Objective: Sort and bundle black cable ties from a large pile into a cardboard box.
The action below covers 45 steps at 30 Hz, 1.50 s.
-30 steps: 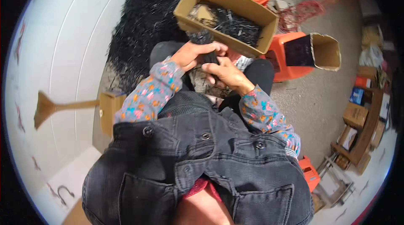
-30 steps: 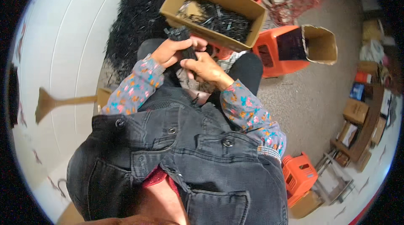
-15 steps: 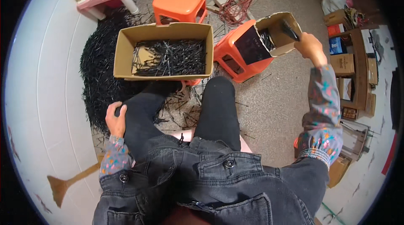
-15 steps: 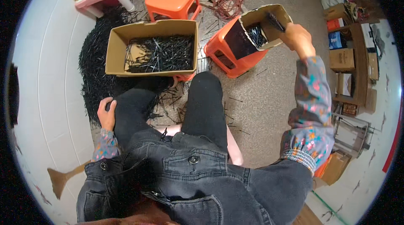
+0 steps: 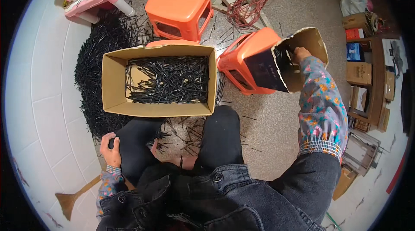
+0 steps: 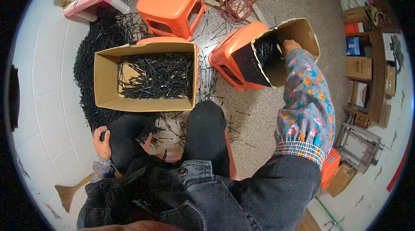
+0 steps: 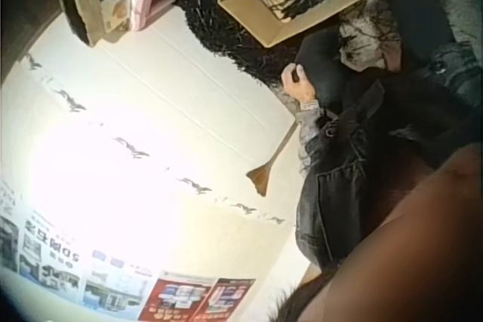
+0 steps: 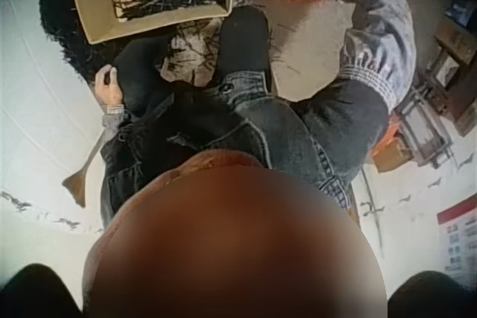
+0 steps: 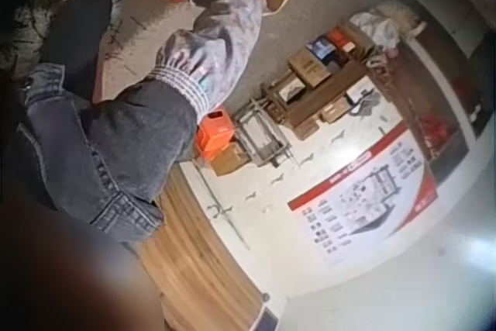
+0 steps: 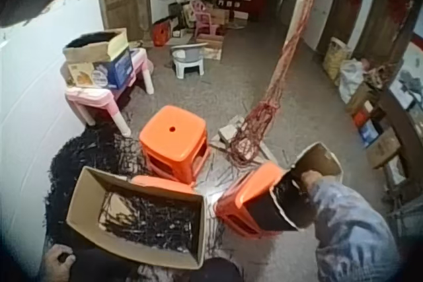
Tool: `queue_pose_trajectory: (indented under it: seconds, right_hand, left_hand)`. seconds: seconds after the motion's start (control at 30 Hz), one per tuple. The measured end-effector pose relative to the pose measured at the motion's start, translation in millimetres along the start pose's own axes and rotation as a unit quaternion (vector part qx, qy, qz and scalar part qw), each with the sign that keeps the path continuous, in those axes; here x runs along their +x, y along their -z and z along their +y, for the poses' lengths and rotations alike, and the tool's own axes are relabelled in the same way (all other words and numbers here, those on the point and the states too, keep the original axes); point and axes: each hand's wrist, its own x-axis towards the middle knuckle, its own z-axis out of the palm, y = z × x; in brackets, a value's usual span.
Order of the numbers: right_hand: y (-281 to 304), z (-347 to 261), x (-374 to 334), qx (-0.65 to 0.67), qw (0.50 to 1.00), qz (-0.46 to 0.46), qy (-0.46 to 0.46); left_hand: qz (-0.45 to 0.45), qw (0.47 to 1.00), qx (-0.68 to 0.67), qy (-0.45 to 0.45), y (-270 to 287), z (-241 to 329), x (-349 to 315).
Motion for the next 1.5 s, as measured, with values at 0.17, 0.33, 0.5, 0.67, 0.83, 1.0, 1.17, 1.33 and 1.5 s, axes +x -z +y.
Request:
queue_pose_trajectory:
  seconds: [0.17, 0.33, 0.5, 0.67, 0.83, 1.0, 1.17, 1.33, 1.5]
  right_hand:
    - [-37, 0, 44, -0.032, 0.995, -0.091, 0.006]
    - [-73, -13, 82, -0.101, 0.982, -0.148, 0.062]
    - [-85, 77, 124, 0.322, 0.736, -0.403, 0.438]
    - [-48, 42, 65, 0.119, 0.988, -0.07, 0.067]
    - [46, 14, -20, 0.1, 0.974, 0.201, 0.028]
    - [124, -54, -131, 0.435, 0.817, 0.346, 0.153]
    - [120, -169, -205, 0.459, 0.817, 0.126, 0.325]
    - [74, -292, -187, 0.289, 0.799, 0.071, 0.522]
    - [66, -378, -167, 0.221, 0.864, 0.055, 0.449]
  left_hand:
    - [-0.014, 1.0, 0.008, 0.012, -4, 5, 10]
    - [-0.013, 0.999, 0.022, 0.026, 4, 12, 12]
    - [-0.024, 1.0, -0.011, 0.015, -8, 6, 14]
    - [-0.005, 1.0, -0.013, 0.015, -3, 8, 6]
    - [0.007, 1.0, -0.015, 0.014, -1, 2, 0]
    - [0.016, 1.0, -0.003, -0.004, 1, -1, 1]
    - [0.033, 0.999, 0.028, 0.013, -8, -3, -2]
    - [0.036, 0.995, 0.069, 0.069, -5, -6, -12]
    - [0.035, 0.994, 0.067, 0.079, -1, -7, -15]
